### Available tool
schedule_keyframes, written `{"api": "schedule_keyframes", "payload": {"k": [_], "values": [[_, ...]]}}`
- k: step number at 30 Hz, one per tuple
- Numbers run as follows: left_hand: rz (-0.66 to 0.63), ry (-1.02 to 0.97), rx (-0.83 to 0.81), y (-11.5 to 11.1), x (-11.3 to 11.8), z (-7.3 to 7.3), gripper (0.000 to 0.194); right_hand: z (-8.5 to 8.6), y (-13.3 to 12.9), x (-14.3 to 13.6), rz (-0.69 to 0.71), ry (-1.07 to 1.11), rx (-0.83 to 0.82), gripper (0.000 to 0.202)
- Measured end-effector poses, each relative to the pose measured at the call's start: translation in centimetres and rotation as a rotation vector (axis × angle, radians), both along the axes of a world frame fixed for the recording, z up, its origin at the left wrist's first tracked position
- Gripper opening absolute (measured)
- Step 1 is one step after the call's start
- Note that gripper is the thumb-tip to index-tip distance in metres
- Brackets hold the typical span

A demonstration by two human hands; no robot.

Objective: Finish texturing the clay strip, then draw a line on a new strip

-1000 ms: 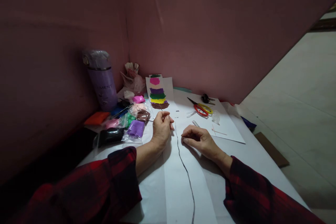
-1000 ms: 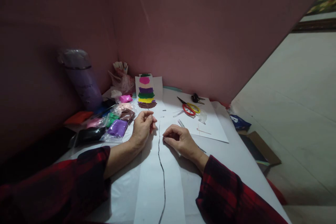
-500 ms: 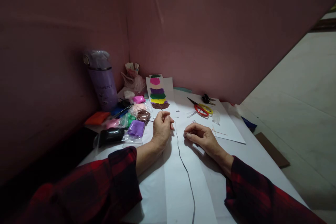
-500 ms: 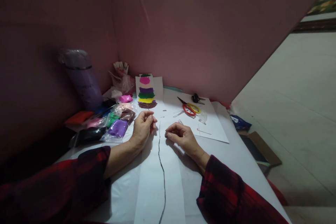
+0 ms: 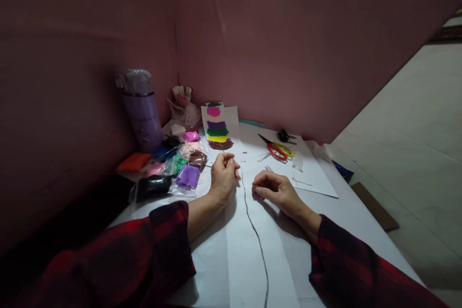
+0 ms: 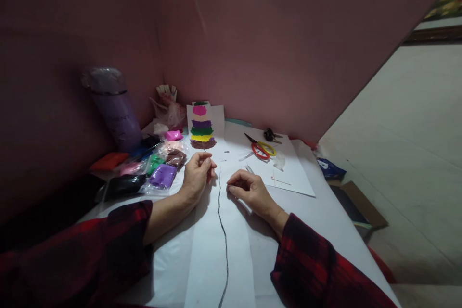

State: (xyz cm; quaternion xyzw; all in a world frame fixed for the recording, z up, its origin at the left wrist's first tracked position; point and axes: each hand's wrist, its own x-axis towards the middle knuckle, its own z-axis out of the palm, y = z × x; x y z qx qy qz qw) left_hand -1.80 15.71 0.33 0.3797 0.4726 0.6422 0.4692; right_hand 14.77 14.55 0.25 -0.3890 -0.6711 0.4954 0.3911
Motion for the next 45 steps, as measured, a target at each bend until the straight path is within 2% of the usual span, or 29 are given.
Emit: {"api": "schedule_keyframes", "payload": {"k": [4,6,9,11,18,23,30,33,38,41,44,45], "values": [[-0.006,0.009,0.002,-0.1,0.0,0.1,0.005,0.0,0.0,-0.1,-0.022,-0.155,0.178,0.003],[-0.008,0.014,0.001,-0.1,0.0,0.2,0.005,0.0,0.0,0.0,-0.030,-0.121,0.144,0.004],[-0.005,0.008,-0.001,-0.1,0.0,0.1,0.005,0.1,0.1,0.1,-0.044,0.031,-0.033,0.013],[-0.004,-0.002,0.000,0.0,0.0,0.1,0.005,0.1,0.1,0.0,-0.040,0.068,-0.076,0.016],[-0.003,0.003,0.011,0.0,0.0,-0.1,0.005,0.1,-0.1,-0.1,-0.003,-0.071,0.081,0.009],[0.002,-0.016,0.001,0.1,0.0,-0.1,0.005,0.0,0.2,0.2,-0.105,0.081,-0.056,0.017],[-0.002,-0.007,0.020,0.1,0.0,-0.2,0.005,0.2,-0.7,0.0,-0.038,0.079,-0.004,0.019],[-0.003,-0.003,0.018,0.0,0.0,-0.1,0.006,-0.2,-0.7,0.0,-0.061,0.113,-0.007,0.025],[0.008,-0.006,0.005,0.0,0.0,0.0,0.004,-0.8,-0.5,0.2,-0.099,0.036,0.008,0.034],[0.007,-0.011,0.007,0.1,0.1,0.0,0.005,-0.6,-0.9,0.4,-0.075,-0.042,0.085,0.022],[0.001,-0.013,0.013,0.1,0.1,-0.1,0.006,-0.1,-1.6,0.6,-0.021,-0.277,0.292,0.006],[0.000,-0.013,0.013,0.1,0.1,-0.1,0.006,0.0,-1.8,0.7,0.003,-0.359,0.372,0.007]]}}
